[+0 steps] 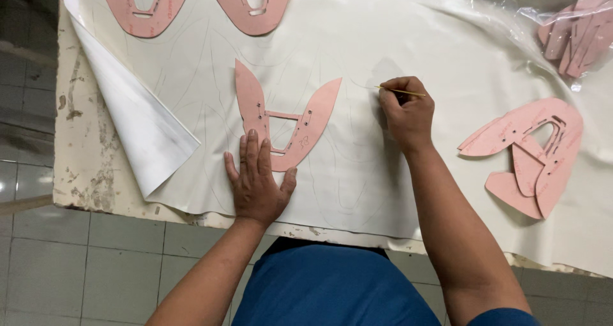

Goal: The person arranges pink paper shoe pattern pieces on a large sheet of white paper spread over a workbench, aligning each piece against drawn outlines. They hold the pieces steady with one hand and mark reference points on the paper with a pencil, working through several pattern pieces one at a time.

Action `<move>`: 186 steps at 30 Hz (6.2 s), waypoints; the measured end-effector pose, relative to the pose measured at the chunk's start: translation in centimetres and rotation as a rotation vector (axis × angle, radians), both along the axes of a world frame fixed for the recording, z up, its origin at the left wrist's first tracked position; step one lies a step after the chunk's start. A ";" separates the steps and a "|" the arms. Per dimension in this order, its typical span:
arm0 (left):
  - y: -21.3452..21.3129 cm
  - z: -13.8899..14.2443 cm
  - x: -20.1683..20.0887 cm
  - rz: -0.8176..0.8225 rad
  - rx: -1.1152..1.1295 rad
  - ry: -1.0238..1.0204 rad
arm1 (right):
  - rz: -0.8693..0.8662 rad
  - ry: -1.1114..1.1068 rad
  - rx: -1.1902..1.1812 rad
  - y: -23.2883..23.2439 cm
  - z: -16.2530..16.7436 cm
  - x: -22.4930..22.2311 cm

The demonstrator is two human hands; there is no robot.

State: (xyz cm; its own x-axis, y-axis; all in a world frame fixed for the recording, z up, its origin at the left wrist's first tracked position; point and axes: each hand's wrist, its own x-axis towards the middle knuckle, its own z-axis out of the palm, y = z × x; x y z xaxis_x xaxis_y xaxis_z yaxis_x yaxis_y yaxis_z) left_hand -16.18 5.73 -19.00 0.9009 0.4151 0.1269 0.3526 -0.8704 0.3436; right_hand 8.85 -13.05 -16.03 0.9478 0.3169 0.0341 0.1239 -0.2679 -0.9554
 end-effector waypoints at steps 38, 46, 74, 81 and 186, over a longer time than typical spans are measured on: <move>1.1 -1.9 0.3 0.003 -0.029 -0.075 | -0.386 0.218 -0.162 -17.5 1.4 -11.1; 4.6 -0.2 -0.2 -0.062 -0.413 -0.142 | -0.692 0.016 -0.798 -25.6 0.8 -7.3; -10.3 -0.5 -1.5 -0.030 -0.112 0.024 | -0.506 0.335 -1.207 -47.0 0.7 2.3; -10.7 0.1 -0.9 0.029 -0.177 0.031 | -0.488 -0.023 -0.714 -40.8 -0.3 -0.6; -16.8 -0.4 6.9 -0.398 -0.106 0.159 | -0.021 -0.159 -0.821 -23.5 -0.7 -7.9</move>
